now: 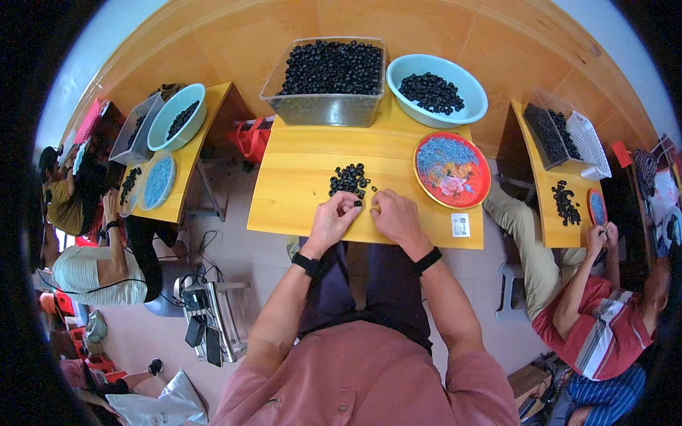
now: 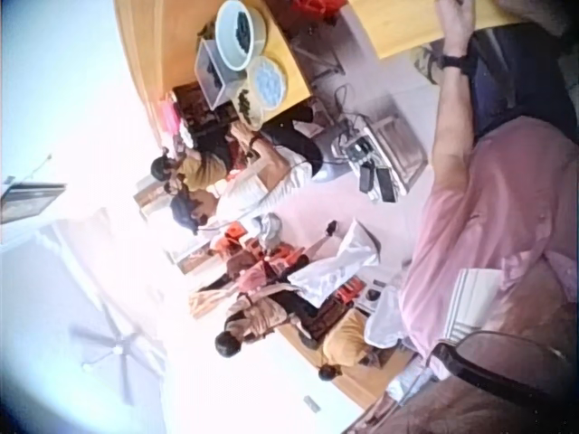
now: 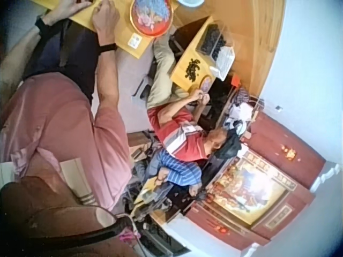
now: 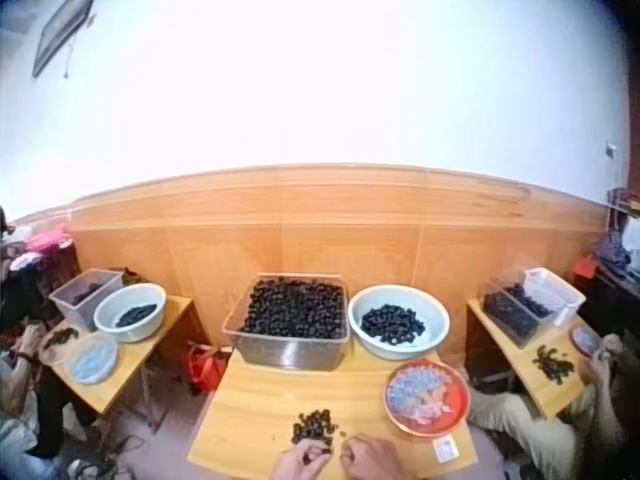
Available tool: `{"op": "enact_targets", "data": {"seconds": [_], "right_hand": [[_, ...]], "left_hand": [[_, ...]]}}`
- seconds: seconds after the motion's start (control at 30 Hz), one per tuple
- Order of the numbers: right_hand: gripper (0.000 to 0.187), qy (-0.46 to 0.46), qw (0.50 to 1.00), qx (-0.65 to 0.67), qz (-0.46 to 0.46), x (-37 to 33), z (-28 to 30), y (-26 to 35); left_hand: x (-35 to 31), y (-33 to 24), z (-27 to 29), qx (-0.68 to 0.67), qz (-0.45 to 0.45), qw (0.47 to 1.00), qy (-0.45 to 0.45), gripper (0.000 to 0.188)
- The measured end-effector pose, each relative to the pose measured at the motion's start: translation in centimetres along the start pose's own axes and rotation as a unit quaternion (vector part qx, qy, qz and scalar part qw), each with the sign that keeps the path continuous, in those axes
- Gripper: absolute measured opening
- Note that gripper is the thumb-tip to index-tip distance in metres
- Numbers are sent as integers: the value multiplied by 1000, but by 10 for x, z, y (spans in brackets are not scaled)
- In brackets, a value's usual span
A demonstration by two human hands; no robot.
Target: Sorting and assembling small black plastic components by hand.
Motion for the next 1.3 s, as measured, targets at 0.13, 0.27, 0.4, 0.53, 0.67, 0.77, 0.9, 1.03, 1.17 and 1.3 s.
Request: {"op": "enact_targets", "data": {"seconds": [0.13,0.27,0.4,0.53,0.67,0.77,0.9,1.03,1.17,1.3], "right_hand": [[18,9,1000,8,-3,2,3,2],[17,23,1000,4,-7,2,3,0],[15,8,1000,-4,11,1,3,3],[15,1,1000,-4,21,-2,-3,4],[15,-11,999,18,24,-3,-8,7],[14,-72,994,77,28,-6,-16,15],[14,-131,985,116,3,-10,-22,11],[17,-138,982,131,5,-14,-25,13],[19,-140,982,122,25,-13,-23,13],[19,-140,983,119,24,-15,-21,15]], "left_hand": [[0,1,1,14,6,1000,2,21],[1,3,-1,11,5,1000,8,20],[2,4,-1,17,-4,1000,6,20],[1,2,-3,3,-3,1000,6,16],[2,1,-3,5,-7,1000,5,16],[2,6,3,14,12,1000,-3,18],[5,9,-6,-39,34,999,13,18],[6,7,-3,-78,52,995,20,16],[8,9,-5,-122,87,989,13,16],[6,2,-4,-100,83,992,3,16]]}}
Point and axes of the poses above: each hand's wrist, its own x-axis towards the middle knuckle, its own z-axis out of the back of the hand, y = z × x, the point moved 4 cm from there along x, towards the middle knuckle, and after that the axes turned 14 degrees about -y, right-handed, at the moved point
